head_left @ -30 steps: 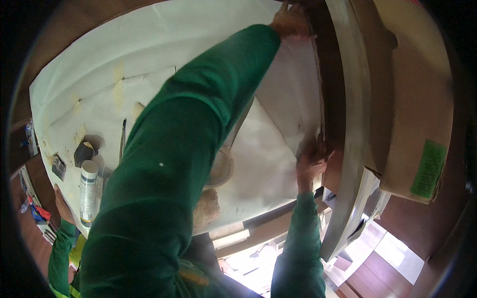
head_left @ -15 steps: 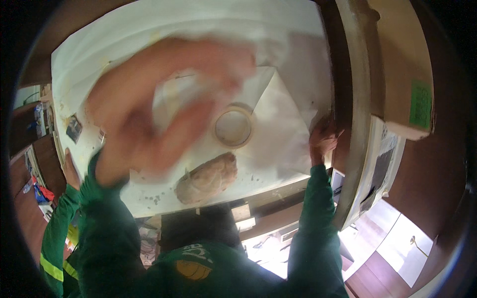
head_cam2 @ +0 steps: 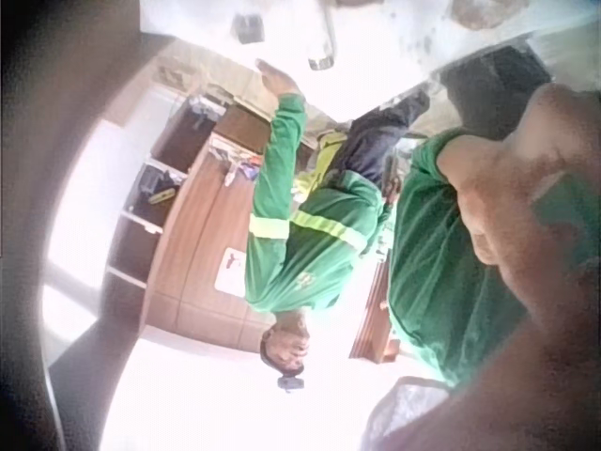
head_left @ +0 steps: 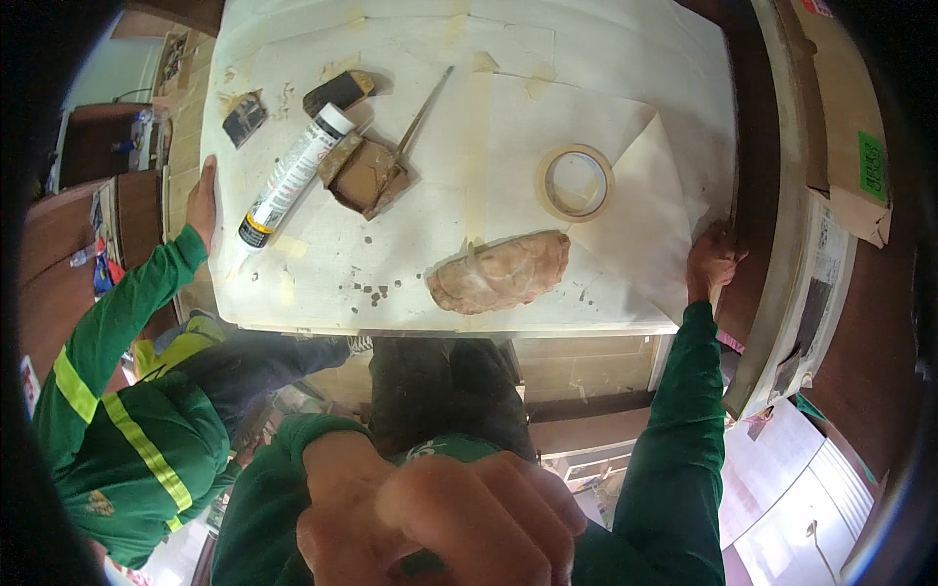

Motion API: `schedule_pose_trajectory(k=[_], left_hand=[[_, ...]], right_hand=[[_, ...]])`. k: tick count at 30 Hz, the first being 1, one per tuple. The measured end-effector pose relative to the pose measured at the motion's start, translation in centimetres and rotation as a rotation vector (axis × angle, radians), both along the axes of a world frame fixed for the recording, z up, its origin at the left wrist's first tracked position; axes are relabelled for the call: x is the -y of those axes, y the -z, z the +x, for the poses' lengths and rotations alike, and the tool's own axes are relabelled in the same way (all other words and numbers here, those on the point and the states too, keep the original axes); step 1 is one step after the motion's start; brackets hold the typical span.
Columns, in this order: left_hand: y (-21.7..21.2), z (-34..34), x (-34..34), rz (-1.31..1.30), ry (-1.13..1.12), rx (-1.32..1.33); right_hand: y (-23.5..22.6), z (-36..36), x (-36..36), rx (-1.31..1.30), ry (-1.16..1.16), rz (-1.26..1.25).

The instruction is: The person assembles a wooden cabinet by applying adhesive to edges and securing a white protective sheet with tape. They smooth the sheet and trim excess material while another person works nearby.

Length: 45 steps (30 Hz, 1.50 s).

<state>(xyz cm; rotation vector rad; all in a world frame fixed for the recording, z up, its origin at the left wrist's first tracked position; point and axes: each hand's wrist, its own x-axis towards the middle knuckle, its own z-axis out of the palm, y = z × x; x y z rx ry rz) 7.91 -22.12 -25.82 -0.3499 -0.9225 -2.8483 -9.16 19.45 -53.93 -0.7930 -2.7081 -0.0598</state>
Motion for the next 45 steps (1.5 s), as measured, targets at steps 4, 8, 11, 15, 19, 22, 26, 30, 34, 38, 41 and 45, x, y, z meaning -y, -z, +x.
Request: schedule_pose_trajectory(k=[4,8,11,15,19,22,26,30,34,38,41,45], left_hand=[[-0.7,1.3,-0.3,-0.047,-0.074,-0.007],[-1.6,1.2,1.4,-0.094,0.082,0.106],[-1.9,2.1,0.0,-0.071,0.030,0.076],[5.6,-1.9,-0.3,-0.310,-0.066,-0.471],[7.0,-5.3,-0.7,-1.003,-0.018,-0.066],[17.0,-8.6,-2.5,-1.473,-0.115,-0.202],[21.1,-10.9,-3.3,-1.787,-0.109,-0.224],[21.5,-13.9,-3.5,-1.811,-0.043,-0.282],[19.5,-18.0,-7.4,-1.240,-0.117,-0.145],[21.0,-24.9,-15.4,-0.440,0.166,0.304],[24.3,-30.2,-21.6,-0.131,0.178,0.254],[25.0,-34.0,-25.9,-0.151,0.218,0.213]], right_hand=[[1.1,-0.2,-1.0,-0.057,-0.026,0.002],[0.4,0.0,-0.1,-0.022,-0.015,-0.027],[0.5,0.2,-0.7,-0.004,-0.020,-0.069],[0.8,-0.2,-0.3,-0.065,-0.012,-0.043],[0.0,-0.1,0.3,-0.005,0.030,-0.058],[0.5,0.4,-0.3,-0.136,-0.117,-0.003],[0.4,0.0,0.4,-0.226,-0.220,0.005],[0.3,0.0,-0.1,-0.183,-0.239,0.040],[1.0,0.0,-0.4,-0.204,-0.165,0.004],[0.7,0.0,0.1,-0.139,-0.139,-0.046],[0.1,0.3,0.0,-0.120,-0.161,-0.039],[0.9,0.2,-0.4,-0.057,-0.114,0.065]])
